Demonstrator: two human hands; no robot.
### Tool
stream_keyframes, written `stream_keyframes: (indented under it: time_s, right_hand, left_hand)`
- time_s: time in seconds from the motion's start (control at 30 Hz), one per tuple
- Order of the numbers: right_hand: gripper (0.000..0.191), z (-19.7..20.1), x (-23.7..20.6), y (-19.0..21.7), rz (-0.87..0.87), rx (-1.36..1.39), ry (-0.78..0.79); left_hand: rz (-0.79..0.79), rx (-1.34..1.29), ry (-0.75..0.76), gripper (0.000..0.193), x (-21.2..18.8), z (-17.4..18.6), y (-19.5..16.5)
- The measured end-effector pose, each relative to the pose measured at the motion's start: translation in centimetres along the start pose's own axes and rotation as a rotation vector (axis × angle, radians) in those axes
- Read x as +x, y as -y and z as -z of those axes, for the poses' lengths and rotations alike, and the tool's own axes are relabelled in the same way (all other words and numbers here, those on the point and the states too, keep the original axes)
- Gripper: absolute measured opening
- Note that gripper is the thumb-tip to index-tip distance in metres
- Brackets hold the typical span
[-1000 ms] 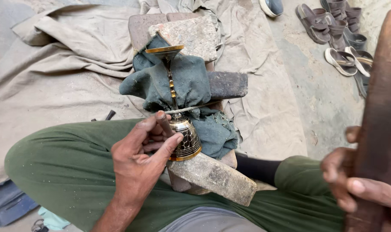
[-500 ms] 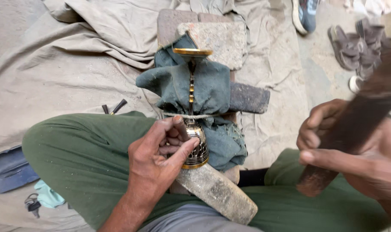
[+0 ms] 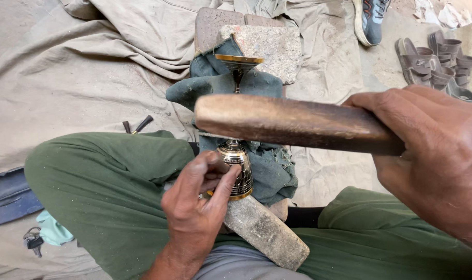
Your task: The person sits on the ground holding a brass bell against a stone block and uses a small punch held in one hand, striking it repeatedly with a wooden mallet in the other hand to work the bell's decorated surface. They reposition the punch around the bell's body as they hammer.
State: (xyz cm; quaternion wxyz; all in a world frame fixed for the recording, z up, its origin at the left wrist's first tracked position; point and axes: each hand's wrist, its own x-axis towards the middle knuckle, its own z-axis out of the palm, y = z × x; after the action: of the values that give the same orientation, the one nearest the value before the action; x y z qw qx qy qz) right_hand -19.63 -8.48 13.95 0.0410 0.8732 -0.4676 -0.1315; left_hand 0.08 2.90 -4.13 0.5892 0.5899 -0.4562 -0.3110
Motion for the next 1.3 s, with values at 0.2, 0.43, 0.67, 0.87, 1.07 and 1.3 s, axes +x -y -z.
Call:
stream_keyframes:
  time_s: [0.2,0.43,0.67,0.87,1.07,1.3]
  right_hand:
    - [0.051,-0.9,0.1,0.0,-0.045,0.020,0.022]
    - [0.044,-3.9,0.2,-2.7,-0.297,0.345,0.110]
    - [0.049,-3.6,-0.2,-3.9,-0.089,0.350,-0.174]
    - [0.024,-2.9,0.5,-2.8,-0.343,0.182,0.042]
    - [0.034,-2.8,2.1,-2.0,-0.001,0.325,-0.188]
    - [0.044,-0.8,1.6,-1.7,-0.269,0.006,0.217]
  left_hand:
    - [-0.080,0.105,0.145,0.034,1.7,1.0,-0.9]
    - [0.037,0.054,0.222,0.046,3.2,1.0,-1.0]
    - [0.075,0.071,0.217,0.045,2.9,0.9,-1.1]
    - [0.013,0.053,0.251,0.043,3.1,1.2,-1.1]
    - [0.000,0.031,0.255,0.042,3.0,1.2,-1.3]
    - [0.011,0.078,0.234,0.038,2.9,1.1,-1.8]
